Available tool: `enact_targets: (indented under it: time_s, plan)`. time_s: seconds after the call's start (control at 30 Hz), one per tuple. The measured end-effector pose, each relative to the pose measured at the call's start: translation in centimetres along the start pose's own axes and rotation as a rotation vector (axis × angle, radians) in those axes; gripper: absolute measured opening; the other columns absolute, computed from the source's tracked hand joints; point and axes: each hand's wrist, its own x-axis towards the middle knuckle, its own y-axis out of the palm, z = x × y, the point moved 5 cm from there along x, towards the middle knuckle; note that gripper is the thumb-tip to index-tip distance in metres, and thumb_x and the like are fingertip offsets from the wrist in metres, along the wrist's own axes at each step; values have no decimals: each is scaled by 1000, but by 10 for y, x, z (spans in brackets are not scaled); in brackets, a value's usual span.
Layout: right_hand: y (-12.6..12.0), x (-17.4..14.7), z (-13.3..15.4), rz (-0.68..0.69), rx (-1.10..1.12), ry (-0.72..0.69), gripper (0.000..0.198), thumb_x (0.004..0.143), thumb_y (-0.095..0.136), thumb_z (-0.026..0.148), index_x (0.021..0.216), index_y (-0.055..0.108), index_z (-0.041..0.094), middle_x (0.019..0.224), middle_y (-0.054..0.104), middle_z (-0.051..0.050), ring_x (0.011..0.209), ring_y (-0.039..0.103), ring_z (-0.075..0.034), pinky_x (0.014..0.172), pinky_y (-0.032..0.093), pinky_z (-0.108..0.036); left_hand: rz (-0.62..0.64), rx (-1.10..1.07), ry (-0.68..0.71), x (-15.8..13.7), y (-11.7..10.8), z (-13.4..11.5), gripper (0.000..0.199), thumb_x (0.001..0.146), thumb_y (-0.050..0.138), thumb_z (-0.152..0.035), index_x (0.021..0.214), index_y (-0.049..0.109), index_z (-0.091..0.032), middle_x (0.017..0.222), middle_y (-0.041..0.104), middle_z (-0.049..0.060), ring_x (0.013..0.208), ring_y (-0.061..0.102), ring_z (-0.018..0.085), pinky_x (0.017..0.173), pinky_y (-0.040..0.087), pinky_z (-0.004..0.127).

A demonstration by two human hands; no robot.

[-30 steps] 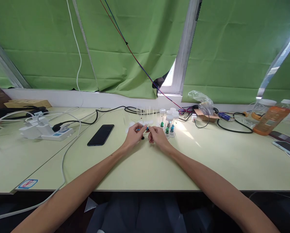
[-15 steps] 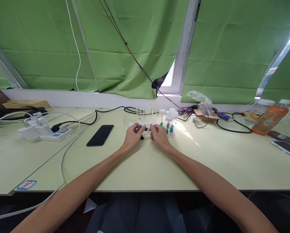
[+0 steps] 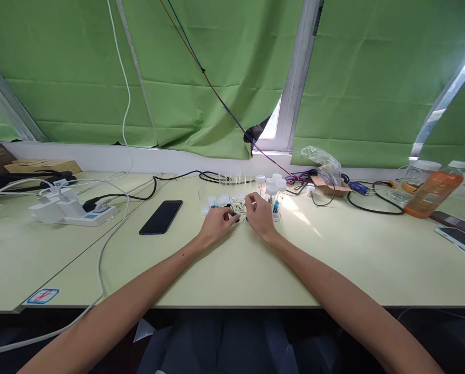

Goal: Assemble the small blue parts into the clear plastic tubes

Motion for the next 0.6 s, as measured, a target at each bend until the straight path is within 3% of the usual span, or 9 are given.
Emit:
enact_targets:
  time_s: [0.2,0.33,0.6]
  plan:
    - [6,-1,-3,52,-80,-50,17,90,42,26,94,58,21,93,67,-5,66,56,-16,70,42,-28,25,21,20,0,2,3,23,76,68,-36,59,67,-20,51,56,1,48,41,13,53,25,26]
    - [11,-1,-4,125,-135,-63,21,82,47,15,99,60,20,100,69,-5,69,58,-16,76,44,-31,36,26,15,0,4,5,25,77,67,-37,59,67,-20,54,58,2,49,42,14,53,25,27]
    - [15,-2,-6,215,-278,-102,14,88,49,17,91,62,19,91,69,-4,66,56,-15,67,40,-28,143,221,-3,0,5,5,27,83,61,-42,77,74,-20,66,68,4,60,55,18,56,29,28]
